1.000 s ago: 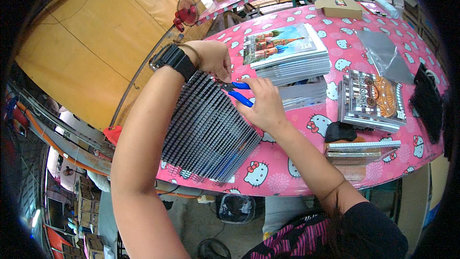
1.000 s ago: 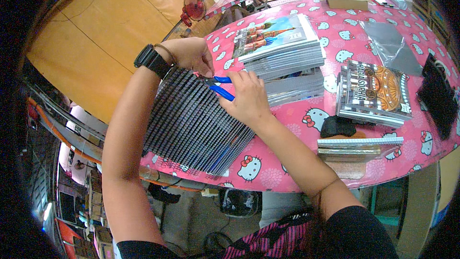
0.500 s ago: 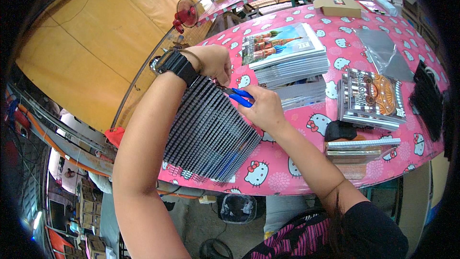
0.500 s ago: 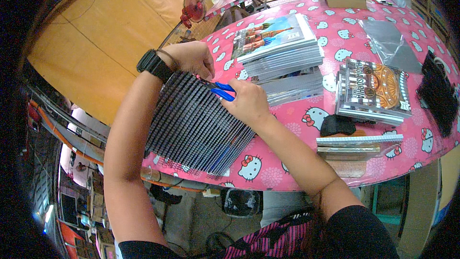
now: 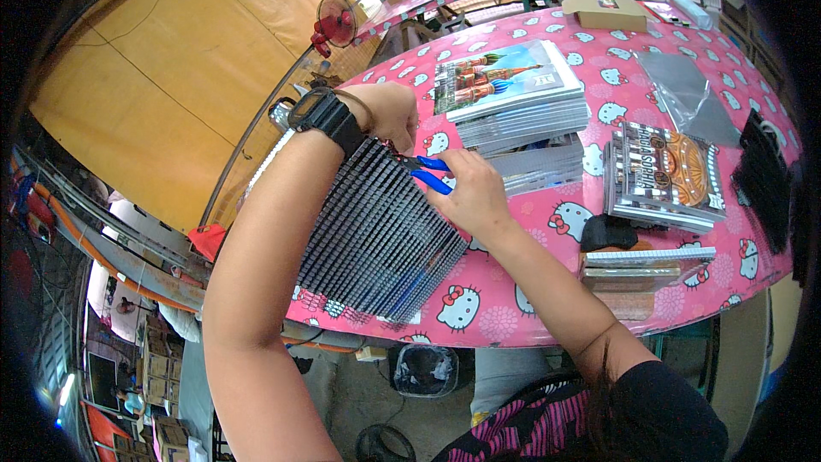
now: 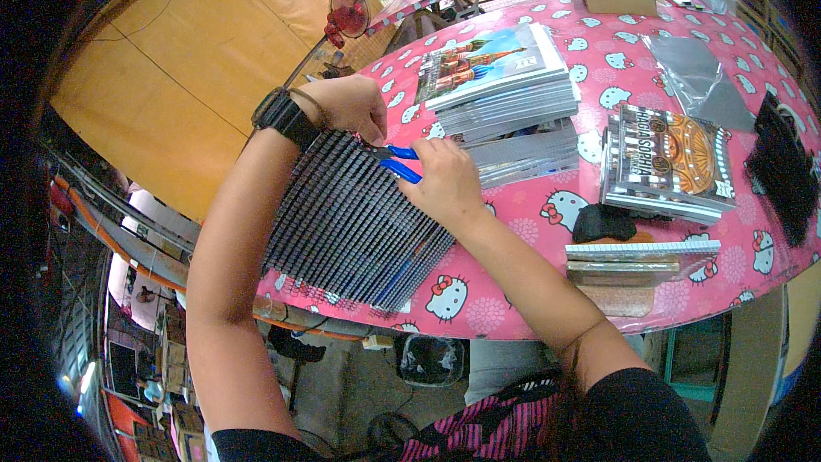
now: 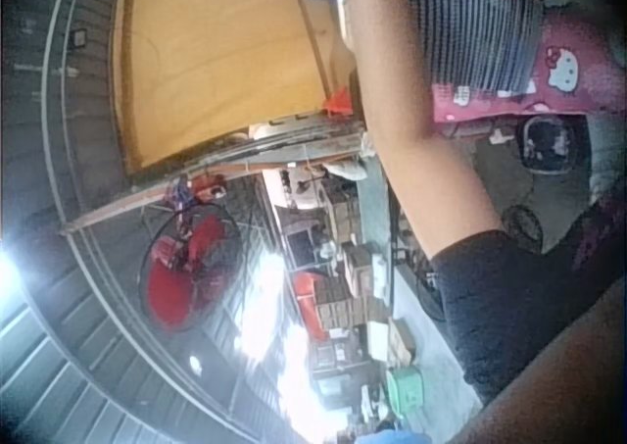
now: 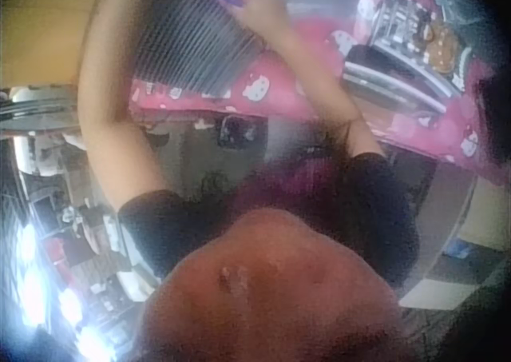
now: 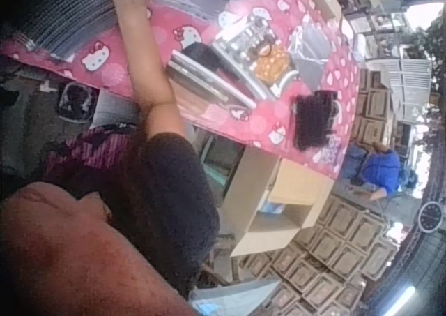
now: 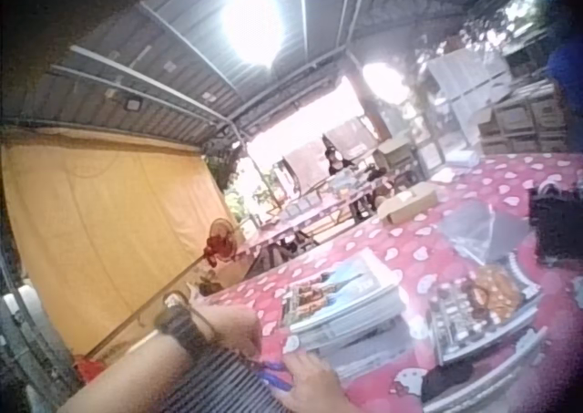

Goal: The person uses snips to trim the excess plastic coil from the spines of a stack of spiral-bound notebooks. They handle each notebook one at a time, cutting the coil at both ends before returning it to the stack on the table.

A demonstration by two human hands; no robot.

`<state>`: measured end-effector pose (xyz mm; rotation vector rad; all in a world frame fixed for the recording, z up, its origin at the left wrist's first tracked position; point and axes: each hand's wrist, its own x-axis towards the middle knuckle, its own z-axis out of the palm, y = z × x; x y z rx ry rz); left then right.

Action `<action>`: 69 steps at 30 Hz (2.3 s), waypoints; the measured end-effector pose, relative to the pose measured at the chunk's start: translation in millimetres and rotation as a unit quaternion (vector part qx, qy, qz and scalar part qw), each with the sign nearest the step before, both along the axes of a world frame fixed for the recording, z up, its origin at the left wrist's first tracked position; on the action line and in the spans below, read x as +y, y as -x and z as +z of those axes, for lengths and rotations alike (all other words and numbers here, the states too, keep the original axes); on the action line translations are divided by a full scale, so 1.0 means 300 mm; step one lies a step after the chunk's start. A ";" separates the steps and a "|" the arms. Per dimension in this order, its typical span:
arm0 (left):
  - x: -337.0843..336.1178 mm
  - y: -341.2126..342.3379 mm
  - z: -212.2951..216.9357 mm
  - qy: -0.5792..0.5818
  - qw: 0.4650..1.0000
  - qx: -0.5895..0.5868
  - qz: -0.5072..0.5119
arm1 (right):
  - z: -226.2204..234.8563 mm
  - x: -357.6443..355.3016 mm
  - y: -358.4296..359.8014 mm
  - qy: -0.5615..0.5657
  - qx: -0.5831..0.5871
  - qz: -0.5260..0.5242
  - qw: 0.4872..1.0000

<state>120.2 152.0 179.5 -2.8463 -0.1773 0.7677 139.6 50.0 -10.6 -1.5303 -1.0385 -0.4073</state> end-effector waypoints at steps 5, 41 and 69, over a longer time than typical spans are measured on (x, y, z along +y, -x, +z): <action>-0.020 0.007 -0.006 -0.023 1.000 -0.016 0.012 | 0.016 -0.027 0.000 0.072 0.077 0.051 0.993; -0.324 0.599 -0.175 0.217 0.769 -0.602 -0.015 | -0.415 -0.318 0.022 0.197 0.257 0.176 0.930; -0.216 1.075 -0.565 0.026 0.473 -0.831 0.291 | -0.081 -0.319 0.045 0.114 0.167 0.262 0.944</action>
